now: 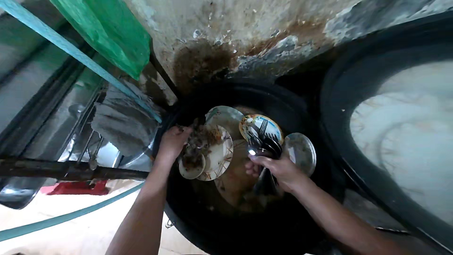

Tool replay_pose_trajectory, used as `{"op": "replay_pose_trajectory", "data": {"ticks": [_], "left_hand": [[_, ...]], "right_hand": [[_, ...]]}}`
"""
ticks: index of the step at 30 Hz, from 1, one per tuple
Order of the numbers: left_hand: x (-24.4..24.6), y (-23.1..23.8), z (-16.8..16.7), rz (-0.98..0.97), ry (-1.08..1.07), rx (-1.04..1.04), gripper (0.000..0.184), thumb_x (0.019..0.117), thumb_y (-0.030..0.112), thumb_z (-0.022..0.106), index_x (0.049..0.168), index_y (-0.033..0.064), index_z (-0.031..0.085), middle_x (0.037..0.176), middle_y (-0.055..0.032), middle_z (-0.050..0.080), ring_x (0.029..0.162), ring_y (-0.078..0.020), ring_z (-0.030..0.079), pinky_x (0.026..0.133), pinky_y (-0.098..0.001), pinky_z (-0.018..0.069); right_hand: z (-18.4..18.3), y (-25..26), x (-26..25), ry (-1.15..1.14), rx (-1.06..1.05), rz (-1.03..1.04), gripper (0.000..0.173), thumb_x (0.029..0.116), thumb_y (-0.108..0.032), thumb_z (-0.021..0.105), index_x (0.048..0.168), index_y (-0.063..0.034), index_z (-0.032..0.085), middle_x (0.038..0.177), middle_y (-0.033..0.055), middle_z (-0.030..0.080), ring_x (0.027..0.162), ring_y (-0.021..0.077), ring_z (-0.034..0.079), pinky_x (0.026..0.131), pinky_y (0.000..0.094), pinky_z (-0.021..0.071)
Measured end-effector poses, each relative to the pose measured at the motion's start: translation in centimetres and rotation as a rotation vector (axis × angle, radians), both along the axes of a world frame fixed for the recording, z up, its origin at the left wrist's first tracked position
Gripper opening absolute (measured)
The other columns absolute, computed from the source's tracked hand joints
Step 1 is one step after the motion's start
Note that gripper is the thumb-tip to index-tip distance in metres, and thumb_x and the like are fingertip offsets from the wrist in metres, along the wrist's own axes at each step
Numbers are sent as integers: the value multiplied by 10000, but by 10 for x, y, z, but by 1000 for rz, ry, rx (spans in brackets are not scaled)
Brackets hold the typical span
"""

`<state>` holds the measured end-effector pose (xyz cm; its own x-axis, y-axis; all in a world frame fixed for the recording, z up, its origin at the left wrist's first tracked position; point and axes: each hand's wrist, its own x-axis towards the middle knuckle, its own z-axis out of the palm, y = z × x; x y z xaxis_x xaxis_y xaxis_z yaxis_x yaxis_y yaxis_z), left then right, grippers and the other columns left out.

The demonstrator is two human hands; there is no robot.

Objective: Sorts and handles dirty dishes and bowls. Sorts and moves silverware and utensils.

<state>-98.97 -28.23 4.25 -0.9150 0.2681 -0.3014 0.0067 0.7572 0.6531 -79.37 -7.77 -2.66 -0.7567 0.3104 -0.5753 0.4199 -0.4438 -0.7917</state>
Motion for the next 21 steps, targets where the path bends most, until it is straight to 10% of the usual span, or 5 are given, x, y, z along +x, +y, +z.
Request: {"op": "replay_pose_trajectory", "data": {"ticks": [5,12,21], "left_hand": [[57,20,25,-48,-105,155,271,1025,307,642,1164,84,710,974,-83,726,780,-179,685,727,-391,579],[117,18,-72,55,-364,495,195,1001,93,643,1177,33,704,1153,-86,699,973,-188,697,875,-363,593],[124,-30,-45,-540,-500,-475,463,1059,296,539,1458,61,549,1464,-170,554,1367,-297,528,1162,-481,403]], "right_hand": [[4,1,-1,-69,130,-219,136,1023,-96,607,1102,13,626,718,48,659,555,110,608,539,250,538],[-4,6,1,20,98,-407,110,1016,-73,609,1095,-2,636,673,28,640,521,93,584,510,226,525],[-3,5,1,42,47,-396,94,1022,-73,598,1082,-2,614,679,48,645,512,110,595,504,239,536]]}}
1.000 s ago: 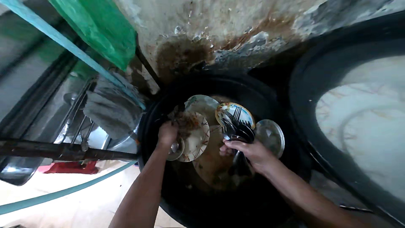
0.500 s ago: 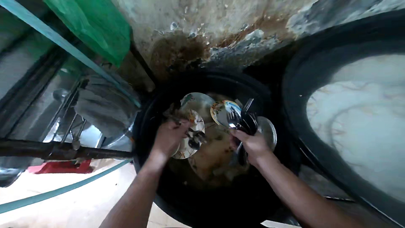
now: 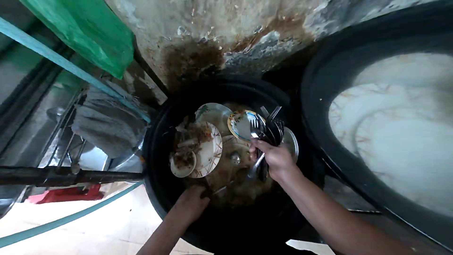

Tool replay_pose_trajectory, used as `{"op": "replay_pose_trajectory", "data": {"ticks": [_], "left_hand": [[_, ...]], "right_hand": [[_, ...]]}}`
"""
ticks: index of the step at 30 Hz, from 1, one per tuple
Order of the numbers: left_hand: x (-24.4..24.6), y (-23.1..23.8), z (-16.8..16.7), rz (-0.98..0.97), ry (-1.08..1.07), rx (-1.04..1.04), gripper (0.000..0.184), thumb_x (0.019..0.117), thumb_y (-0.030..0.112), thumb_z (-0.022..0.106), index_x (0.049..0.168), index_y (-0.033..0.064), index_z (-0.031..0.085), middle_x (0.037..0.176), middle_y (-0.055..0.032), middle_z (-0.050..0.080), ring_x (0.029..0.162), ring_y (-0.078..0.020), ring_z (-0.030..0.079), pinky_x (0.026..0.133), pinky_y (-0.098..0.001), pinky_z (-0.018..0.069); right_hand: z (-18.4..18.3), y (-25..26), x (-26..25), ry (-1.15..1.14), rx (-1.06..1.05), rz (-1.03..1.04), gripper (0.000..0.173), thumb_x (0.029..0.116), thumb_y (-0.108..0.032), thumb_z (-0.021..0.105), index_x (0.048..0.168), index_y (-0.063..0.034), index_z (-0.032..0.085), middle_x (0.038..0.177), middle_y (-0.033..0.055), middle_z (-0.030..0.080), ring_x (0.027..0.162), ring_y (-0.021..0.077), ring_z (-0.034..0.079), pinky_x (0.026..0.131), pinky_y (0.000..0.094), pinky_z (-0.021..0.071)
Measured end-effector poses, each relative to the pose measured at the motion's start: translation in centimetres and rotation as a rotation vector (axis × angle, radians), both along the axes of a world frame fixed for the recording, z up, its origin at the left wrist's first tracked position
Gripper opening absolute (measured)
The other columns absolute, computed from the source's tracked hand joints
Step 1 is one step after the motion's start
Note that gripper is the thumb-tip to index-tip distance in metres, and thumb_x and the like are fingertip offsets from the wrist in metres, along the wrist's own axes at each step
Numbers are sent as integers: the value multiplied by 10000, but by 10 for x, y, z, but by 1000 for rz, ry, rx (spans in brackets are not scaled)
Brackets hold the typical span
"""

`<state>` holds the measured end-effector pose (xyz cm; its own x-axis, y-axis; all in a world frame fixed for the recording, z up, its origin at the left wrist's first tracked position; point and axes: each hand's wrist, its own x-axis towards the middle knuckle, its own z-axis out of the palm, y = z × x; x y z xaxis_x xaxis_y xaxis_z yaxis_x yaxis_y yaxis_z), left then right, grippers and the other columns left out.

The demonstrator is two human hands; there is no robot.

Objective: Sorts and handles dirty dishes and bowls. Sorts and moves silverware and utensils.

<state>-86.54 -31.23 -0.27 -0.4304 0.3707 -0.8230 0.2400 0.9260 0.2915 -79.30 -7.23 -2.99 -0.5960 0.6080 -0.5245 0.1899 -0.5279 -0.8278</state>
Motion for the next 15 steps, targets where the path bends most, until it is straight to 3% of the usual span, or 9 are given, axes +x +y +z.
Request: {"op": "replay_pose_trajectory", "data": {"ticks": [3,6,8,11,15], "left_hand": [[10,19,13,-240,128,-42,422,1102,297,436,1417,65,593,1446,-177,571,1370,-331,526,1162,-490,398],[21,58,6,-346,190,-47,436,1107,307,403,1403,38,574,1423,-210,570,1330,-380,551,1084,-551,463],[24,83,-11,-329,201,-109,457,1075,310,483,1446,48,528,1408,-219,573,1289,-411,572,1017,-601,499],[22,104,-39,-299,216,-139,427,1037,281,547,1398,54,570,1349,-227,613,1223,-439,605,949,-654,508],[20,104,-46,-263,266,-136,468,1037,248,532,1464,56,508,1376,-236,588,1225,-428,609,962,-613,522]], "right_hand": [[0,0,0,-5,-1,12,103,1026,-83,594,1085,-3,622,690,47,652,527,113,609,516,242,546],[1,-1,-1,-31,3,26,103,1032,-92,587,1079,-8,624,707,47,659,544,111,614,527,236,543],[1,-1,-1,-34,15,19,101,1028,-85,591,1067,-2,632,706,51,658,548,116,619,535,241,550],[-1,0,-1,-40,14,12,120,1019,-91,609,1090,0,641,694,52,660,544,117,626,534,241,557],[-1,-1,-1,-48,-17,17,103,1020,-104,612,1053,-7,623,702,56,658,544,120,616,536,244,549]]}}
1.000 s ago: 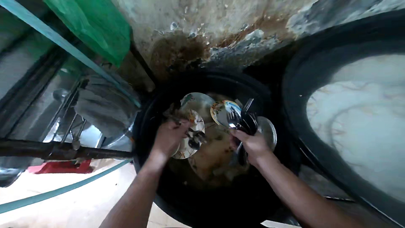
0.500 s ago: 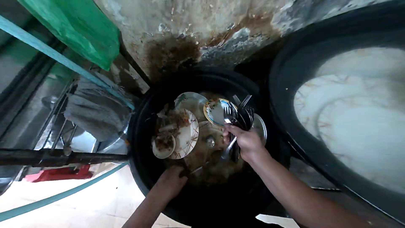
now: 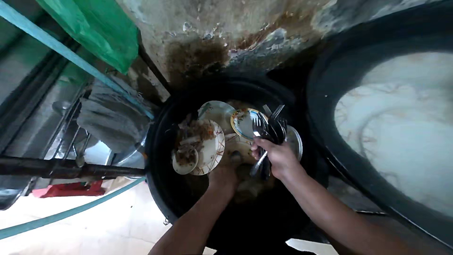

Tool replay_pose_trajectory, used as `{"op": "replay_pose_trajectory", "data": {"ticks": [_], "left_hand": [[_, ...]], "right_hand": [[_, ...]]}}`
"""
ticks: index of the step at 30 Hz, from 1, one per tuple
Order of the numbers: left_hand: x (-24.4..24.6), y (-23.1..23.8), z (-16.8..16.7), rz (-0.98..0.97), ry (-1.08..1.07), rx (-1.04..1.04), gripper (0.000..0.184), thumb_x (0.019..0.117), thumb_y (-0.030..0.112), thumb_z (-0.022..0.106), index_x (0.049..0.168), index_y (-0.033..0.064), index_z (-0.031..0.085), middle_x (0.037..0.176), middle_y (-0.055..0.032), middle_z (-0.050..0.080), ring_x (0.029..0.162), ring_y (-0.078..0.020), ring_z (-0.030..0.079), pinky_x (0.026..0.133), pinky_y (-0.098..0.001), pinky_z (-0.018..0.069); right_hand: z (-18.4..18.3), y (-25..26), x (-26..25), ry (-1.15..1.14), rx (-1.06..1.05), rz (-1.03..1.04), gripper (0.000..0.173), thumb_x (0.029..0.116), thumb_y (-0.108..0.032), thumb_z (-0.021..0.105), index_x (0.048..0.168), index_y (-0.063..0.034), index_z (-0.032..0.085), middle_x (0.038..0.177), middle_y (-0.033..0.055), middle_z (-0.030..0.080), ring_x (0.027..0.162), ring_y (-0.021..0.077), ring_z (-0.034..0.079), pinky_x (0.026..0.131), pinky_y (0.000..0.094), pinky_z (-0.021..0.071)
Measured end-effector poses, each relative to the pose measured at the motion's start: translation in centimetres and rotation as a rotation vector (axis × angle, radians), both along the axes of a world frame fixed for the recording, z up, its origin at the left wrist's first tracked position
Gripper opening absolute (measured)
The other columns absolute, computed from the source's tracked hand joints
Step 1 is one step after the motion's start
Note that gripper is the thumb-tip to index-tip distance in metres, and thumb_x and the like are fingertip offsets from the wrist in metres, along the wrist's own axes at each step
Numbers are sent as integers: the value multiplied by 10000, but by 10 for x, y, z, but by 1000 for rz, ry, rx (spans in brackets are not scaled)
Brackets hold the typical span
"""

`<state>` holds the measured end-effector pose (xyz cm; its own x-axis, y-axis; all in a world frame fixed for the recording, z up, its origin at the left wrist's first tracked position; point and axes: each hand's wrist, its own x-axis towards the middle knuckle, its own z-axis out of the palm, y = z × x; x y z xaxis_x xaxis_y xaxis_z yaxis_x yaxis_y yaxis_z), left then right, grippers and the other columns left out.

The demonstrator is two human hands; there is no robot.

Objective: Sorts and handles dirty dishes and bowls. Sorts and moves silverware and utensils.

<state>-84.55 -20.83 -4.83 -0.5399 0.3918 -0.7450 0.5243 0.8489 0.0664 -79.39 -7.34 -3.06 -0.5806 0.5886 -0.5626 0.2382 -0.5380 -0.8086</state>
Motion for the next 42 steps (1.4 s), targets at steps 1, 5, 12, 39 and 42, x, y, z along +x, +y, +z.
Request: {"op": "replay_pose_trajectory", "data": {"ticks": [1,5,12,39,42], "left_hand": [[1,-3,-2,-6,6,-4,477,1033,248,530,1468,54,504,1399,-228,578,1254,-418,595,987,-602,515],[5,-12,0,-18,0,-11,504,1024,250,558,1485,61,487,1472,-191,533,1341,-382,535,1067,-578,472],[3,-18,10,42,-28,13,512,1047,193,522,1546,131,423,1489,-181,521,1314,-386,564,1054,-569,494],[10,-30,34,25,25,-35,443,1063,159,472,1499,81,467,1482,-173,529,1259,-379,609,1006,-548,527],[12,-40,37,52,3,-95,396,1069,129,443,1458,64,487,1364,-202,614,1213,-400,635,988,-567,529]], "right_hand": [[0,0,0,-4,-8,-3,109,1019,-105,614,1064,-6,620,706,59,659,547,122,620,538,245,552],[6,1,1,-26,-36,-23,135,1014,-109,625,1107,-13,605,714,56,654,551,118,627,533,237,552],[4,2,1,-36,-34,-3,145,1019,-102,617,1128,-7,605,734,55,657,563,114,625,547,233,552],[3,4,0,-11,-91,-48,112,1016,-106,618,1062,-5,635,718,60,671,562,122,631,553,245,557],[2,3,-1,11,-92,-39,117,1019,-91,608,1104,-11,622,710,59,664,552,120,624,538,242,550]]}}
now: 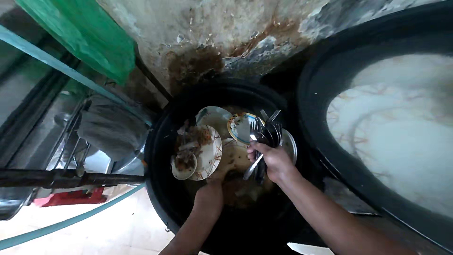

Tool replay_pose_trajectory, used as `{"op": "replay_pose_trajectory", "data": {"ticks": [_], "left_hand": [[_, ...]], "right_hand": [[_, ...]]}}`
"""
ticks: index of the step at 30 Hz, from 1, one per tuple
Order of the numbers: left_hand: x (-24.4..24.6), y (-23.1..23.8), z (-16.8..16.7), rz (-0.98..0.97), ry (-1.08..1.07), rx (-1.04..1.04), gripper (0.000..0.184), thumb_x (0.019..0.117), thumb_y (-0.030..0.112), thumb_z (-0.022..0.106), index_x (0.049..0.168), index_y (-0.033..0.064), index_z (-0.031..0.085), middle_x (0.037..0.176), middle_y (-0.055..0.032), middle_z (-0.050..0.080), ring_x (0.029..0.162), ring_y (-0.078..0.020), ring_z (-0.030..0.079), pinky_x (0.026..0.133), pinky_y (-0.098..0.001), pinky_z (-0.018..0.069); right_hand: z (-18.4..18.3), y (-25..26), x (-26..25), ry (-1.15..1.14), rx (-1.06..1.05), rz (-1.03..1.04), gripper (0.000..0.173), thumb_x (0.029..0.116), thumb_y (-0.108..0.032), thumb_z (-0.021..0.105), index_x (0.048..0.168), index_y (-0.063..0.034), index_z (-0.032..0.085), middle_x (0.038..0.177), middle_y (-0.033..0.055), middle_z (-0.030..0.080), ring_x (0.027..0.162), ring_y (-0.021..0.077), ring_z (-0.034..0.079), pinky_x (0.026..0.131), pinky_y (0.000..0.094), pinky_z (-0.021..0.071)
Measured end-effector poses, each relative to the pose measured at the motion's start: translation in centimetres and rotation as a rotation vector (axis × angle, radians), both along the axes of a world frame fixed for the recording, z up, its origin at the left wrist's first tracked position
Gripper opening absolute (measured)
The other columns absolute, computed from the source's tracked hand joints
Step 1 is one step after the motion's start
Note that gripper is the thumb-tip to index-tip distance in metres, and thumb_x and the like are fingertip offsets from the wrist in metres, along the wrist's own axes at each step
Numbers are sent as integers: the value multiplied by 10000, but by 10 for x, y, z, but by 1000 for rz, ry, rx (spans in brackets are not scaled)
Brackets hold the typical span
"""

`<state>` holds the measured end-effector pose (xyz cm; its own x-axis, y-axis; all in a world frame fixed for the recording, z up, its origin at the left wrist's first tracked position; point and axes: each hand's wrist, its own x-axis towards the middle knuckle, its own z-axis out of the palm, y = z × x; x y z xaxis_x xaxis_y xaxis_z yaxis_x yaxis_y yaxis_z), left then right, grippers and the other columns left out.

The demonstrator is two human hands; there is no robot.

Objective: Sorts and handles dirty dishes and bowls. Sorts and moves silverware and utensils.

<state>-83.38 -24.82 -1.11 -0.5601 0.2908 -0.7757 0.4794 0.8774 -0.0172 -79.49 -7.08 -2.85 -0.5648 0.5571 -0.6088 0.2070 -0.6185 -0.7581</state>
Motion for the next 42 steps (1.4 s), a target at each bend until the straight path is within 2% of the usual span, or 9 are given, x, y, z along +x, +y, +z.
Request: {"op": "replay_pose_trajectory", "data": {"ticks": [4,7,12,15,20,25,30,35,42], "left_hand": [[-16,-17,8,343,-33,334,382,1086,246,476,1420,92,580,1265,-150,671,1121,-277,670,990,-464,531],[-19,-20,16,762,-188,781,265,1051,193,583,1254,35,649,896,-57,694,693,-122,657,640,-273,564],[-12,19,15,824,-296,1070,191,991,120,665,1144,13,704,905,-68,706,733,-118,661,666,-274,568],[-15,37,13,646,-194,972,189,981,178,684,1129,78,748,1264,-78,659,1095,-150,651,935,-355,559],[-22,34,25,328,-212,821,321,1059,284,566,1272,96,715,1336,-106,642,1221,-219,614,1060,-420,491],[-85,-23,19,10,306,361,300,1062,205,536,1295,98,692,1358,-159,630,1237,-354,614,1025,-548,512],[-147,-46,-14,-219,439,-348,327,994,94,584,1299,-5,647,1574,-184,393,1452,-450,324,1152,-636,298],[-148,-58,-38,-301,390,-319,452,999,116,575,1437,6,556,1731,-79,117,1582,-409,-15,1233,-675,55],[-128,-56,-18,41,216,-67,347,1009,144,576,1325,13,640,1470,-192,522,1389,-418,450,1090,-595,436]], "right_hand": [[-1,0,0,5,-40,-19,141,1004,-56,616,1132,1,631,711,77,672,547,138,631,542,262,562],[3,-2,1,4,-148,58,182,1003,-50,605,1180,-19,632,786,81,698,604,140,648,586,272,568],[-1,0,8,70,-387,330,206,1011,-139,575,1188,-44,619,948,130,705,790,206,696,686,366,602],[-2,1,13,179,-347,433,320,928,-208,627,1234,-114,636,1025,93,723,878,183,713,726,359,621],[-2,-1,6,147,-206,252,190,998,-85,479,1052,-39,655,914,109,741,808,186,717,691,345,603],[3,2,4,183,-318,147,209,1068,-128,453,1005,-10,614,709,113,689,556,196,673,535,349,606],[-3,4,2,146,-309,262,208,1082,-149,433,1047,-27,598,619,49,554,453,129,554,469,287,557],[-6,3,2,119,-329,272,173,1024,-49,476,1156,-44,587,659,50,574,511,129,579,507,281,554],[-1,1,3,131,-263,291,177,998,0,484,1140,-38,582,656,43,570,518,134,571,528,295,555]]}}
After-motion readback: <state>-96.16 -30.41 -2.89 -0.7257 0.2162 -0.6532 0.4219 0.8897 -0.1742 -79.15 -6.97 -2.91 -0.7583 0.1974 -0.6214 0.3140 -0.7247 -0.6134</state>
